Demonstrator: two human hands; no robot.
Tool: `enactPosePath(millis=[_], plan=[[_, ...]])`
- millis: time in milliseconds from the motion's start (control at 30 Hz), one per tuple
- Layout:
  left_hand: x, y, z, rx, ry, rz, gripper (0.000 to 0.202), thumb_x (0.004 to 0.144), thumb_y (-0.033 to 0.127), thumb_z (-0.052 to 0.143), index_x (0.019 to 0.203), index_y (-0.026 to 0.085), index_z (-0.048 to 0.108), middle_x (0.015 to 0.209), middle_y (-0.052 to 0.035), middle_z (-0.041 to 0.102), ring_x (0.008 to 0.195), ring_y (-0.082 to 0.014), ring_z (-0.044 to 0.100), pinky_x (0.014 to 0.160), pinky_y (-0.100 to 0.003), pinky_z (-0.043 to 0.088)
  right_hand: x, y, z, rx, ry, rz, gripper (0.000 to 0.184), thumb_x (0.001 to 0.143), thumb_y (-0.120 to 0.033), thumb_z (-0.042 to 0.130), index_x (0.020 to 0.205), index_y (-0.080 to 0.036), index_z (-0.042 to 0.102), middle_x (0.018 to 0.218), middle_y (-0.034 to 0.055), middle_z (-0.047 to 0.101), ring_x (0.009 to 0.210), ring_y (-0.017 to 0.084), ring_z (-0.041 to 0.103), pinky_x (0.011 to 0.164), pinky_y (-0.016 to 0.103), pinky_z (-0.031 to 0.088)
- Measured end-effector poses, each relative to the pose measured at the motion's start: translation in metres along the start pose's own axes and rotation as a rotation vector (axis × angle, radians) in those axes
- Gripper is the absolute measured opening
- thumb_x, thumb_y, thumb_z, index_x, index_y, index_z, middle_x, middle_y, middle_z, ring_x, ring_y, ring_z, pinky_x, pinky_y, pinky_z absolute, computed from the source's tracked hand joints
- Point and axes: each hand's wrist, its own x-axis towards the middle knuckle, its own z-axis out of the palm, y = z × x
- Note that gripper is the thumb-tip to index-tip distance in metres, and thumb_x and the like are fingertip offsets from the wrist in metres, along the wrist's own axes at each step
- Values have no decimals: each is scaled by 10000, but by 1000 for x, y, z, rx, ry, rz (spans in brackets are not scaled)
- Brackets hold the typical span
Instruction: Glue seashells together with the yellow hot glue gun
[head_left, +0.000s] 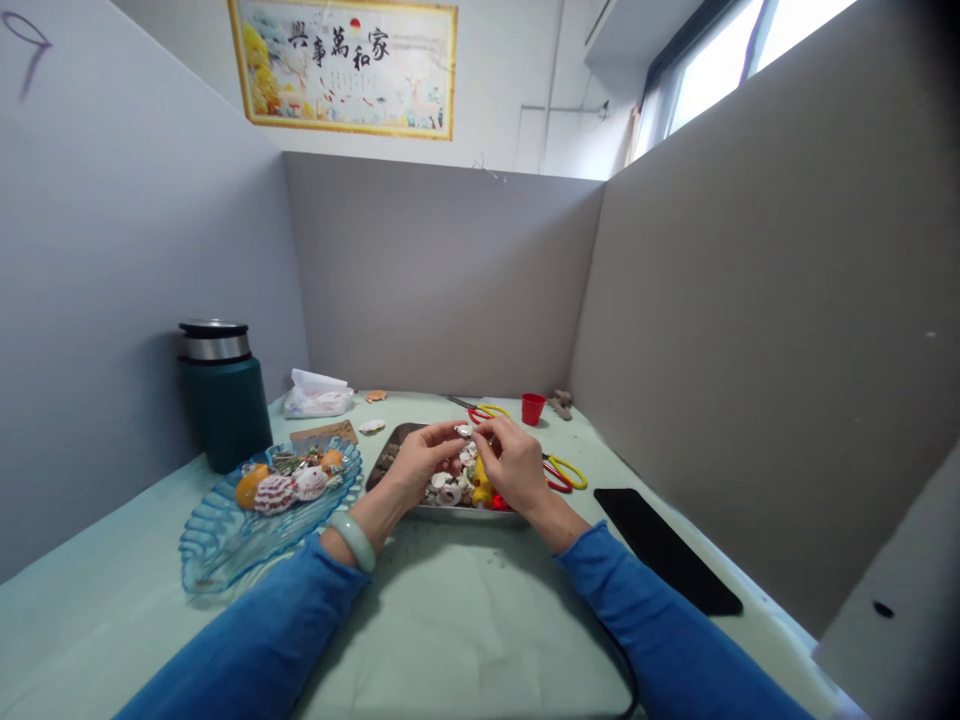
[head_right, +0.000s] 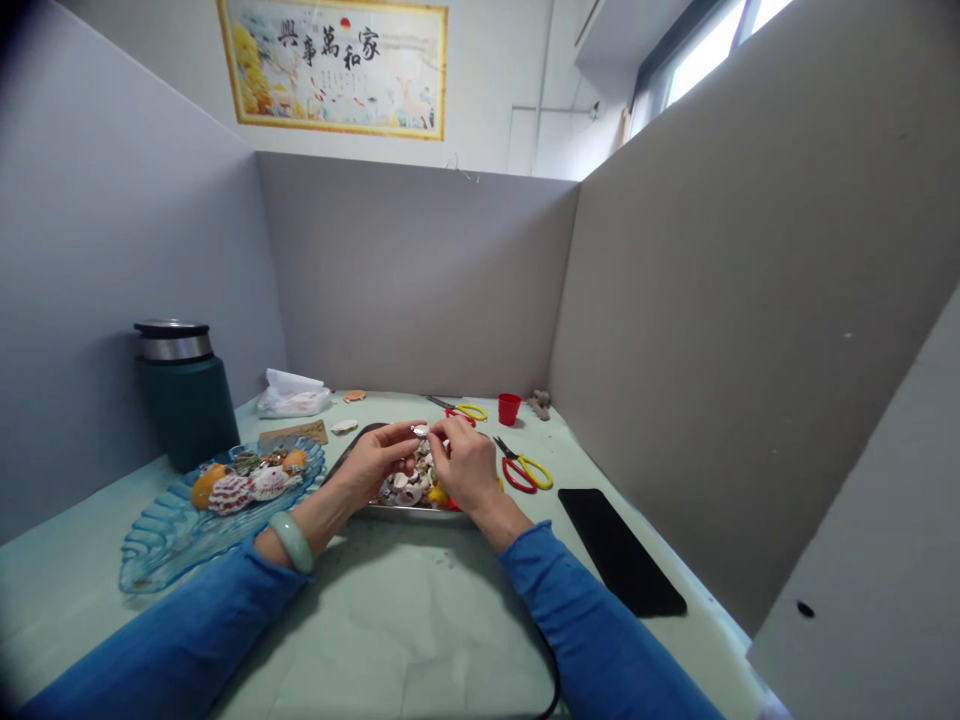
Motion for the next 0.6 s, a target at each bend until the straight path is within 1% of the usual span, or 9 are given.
enactPosePath(millis=[167,267,433,600], plan=[[-1,0,0,20,25,-3,424,666,314,733,1024,109,636,689,-6,584,517,-70,492,513,-224,444,0,-1,0,-10,-10,-13,112,865,-229,488,810,-192,578,780,37,608,709,156,557,659,250,416],[-1,-1,1,40,30,-2,425,650,293,742,1018,112,632,682,1,581,507,-68,493,508,-223,442,-1,-1,1,-10,-18,-12,103,862,-229,493,814,-192,576,782,33,609,694,152,554,659,250,415],[-1,-1,3,52,17,-1,429,627,237,743,1018,113,620,733,-9,607,488,-66,506,489,-219,424,-1,-1,2,-18,-18,-6,107,860,-225,489,806,-191,575,777,35,609,698,154,556,644,246,411],[-2,1,4,56,25,-18,448,636,279,743,1033,114,614,752,-14,612,502,-68,510,499,-221,434,-1,-2,0,-20,-19,-4,112,867,-230,486,811,-191,576,787,37,611,710,154,559,662,248,415]])
